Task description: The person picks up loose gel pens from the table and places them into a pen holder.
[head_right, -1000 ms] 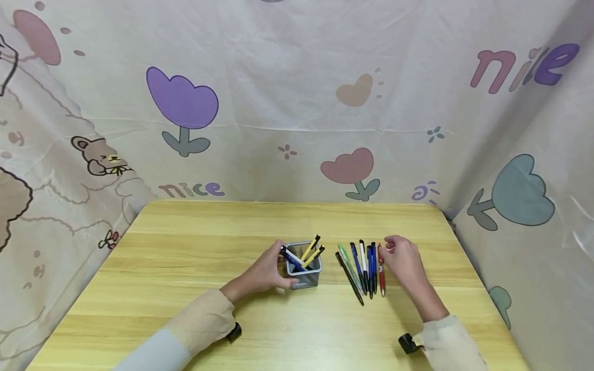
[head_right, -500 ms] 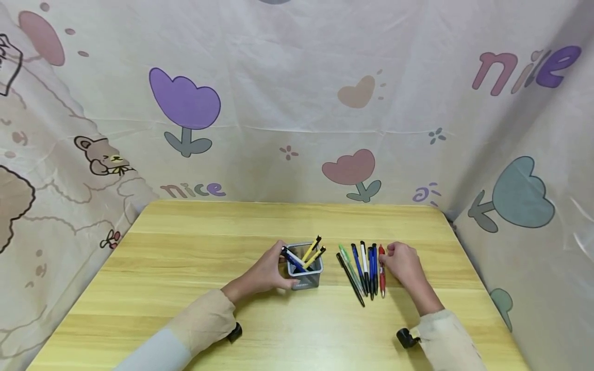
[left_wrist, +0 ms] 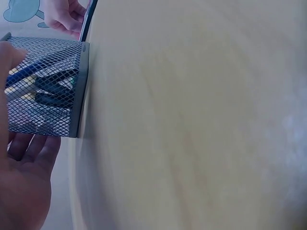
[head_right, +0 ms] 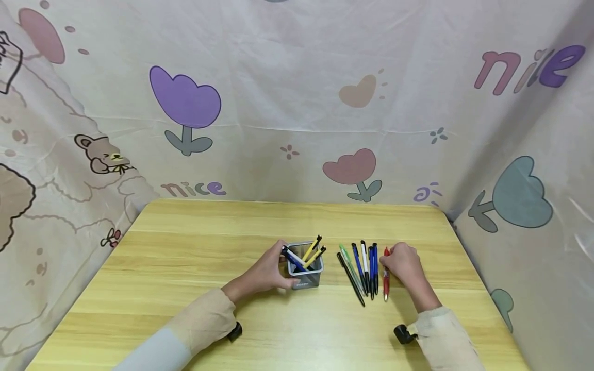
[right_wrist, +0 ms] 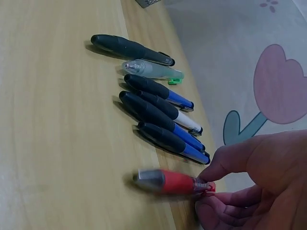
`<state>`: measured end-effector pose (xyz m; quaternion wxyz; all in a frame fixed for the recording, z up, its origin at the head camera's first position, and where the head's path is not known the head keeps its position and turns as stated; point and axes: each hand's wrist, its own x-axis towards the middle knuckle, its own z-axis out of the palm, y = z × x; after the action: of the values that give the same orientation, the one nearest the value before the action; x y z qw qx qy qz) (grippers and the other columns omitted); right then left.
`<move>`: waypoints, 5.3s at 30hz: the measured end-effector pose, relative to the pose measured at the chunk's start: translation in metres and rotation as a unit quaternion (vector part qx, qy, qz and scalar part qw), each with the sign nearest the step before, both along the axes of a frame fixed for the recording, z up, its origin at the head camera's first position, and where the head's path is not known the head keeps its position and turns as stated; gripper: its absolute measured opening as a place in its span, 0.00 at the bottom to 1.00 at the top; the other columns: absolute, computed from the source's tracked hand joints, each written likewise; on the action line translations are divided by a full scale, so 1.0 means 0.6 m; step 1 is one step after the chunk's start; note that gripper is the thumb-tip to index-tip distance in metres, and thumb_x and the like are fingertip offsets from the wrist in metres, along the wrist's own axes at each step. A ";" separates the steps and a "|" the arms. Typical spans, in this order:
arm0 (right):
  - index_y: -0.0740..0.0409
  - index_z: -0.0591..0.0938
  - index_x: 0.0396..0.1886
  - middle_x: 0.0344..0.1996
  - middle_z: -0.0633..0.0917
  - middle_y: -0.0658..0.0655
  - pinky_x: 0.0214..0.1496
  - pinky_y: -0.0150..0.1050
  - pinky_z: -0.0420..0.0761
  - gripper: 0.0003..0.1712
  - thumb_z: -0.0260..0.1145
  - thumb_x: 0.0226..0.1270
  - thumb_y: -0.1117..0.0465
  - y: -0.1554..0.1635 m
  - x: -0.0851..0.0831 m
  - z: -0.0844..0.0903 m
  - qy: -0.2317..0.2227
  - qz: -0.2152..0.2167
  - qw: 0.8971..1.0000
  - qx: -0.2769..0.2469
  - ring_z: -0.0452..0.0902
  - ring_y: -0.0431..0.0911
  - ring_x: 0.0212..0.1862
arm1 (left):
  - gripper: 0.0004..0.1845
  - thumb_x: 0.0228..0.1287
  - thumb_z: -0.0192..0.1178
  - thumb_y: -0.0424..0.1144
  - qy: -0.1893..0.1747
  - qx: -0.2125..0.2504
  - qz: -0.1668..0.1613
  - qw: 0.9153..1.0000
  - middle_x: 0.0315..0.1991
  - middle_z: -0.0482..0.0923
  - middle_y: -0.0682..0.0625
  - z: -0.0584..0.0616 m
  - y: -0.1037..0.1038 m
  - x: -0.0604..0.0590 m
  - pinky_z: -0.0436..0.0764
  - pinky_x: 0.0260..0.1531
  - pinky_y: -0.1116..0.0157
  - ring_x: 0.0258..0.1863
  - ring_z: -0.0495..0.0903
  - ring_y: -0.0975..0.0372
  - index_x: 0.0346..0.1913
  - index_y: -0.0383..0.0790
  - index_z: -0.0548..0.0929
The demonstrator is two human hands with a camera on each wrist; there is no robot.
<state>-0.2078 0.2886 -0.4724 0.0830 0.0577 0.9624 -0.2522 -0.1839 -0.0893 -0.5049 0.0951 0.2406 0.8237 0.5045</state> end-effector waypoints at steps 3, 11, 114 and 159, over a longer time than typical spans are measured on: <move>0.63 0.87 0.30 0.24 0.86 0.54 0.26 0.36 0.70 0.09 0.69 0.64 0.60 0.000 0.002 0.001 -0.014 -0.009 1.000 -0.016 0.71 0.44 0.24 | 0.35 0.49 0.80 0.38 0.002 -0.001 -0.002 1.000 0.52 0.77 0.50 0.002 0.000 0.000 0.81 0.63 0.61 0.60 0.82 0.57 0.55 0.43 0.68; 0.69 0.85 0.41 0.32 0.88 0.61 0.28 0.37 0.79 0.12 0.70 0.65 0.62 0.006 0.005 0.006 -0.040 -0.026 0.996 -0.077 0.80 0.45 0.28 | 0.36 0.49 0.80 0.39 0.003 -0.001 -0.004 1.000 0.53 0.77 0.50 0.004 0.000 -0.001 0.82 0.63 0.61 0.60 0.82 0.56 0.55 0.43 0.68; 0.63 0.85 0.49 0.42 0.89 0.58 0.46 0.28 0.86 0.16 0.76 0.64 0.62 -0.181 0.094 0.053 0.115 0.126 0.951 -0.258 0.84 0.39 0.42 | 0.37 0.45 0.82 0.41 0.032 -0.029 0.020 0.999 0.50 0.78 0.49 0.007 0.004 0.001 0.83 0.57 0.63 0.53 0.82 0.60 0.55 0.41 0.69; 0.77 0.81 0.55 0.46 0.89 0.70 0.61 0.61 0.82 0.24 0.68 0.64 0.63 -0.041 0.012 0.000 0.045 0.031 0.998 0.015 0.84 0.66 0.52 | 0.36 0.47 0.81 0.43 0.021 -0.038 0.022 0.999 0.48 0.77 0.52 0.007 0.002 0.004 0.80 0.51 0.67 0.47 0.78 0.64 0.55 0.45 0.69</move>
<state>-0.2004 0.2641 -0.4725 0.0469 0.0176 0.9701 -0.2373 -0.1813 -0.0878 -0.5006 0.0761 0.2290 0.8494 0.4694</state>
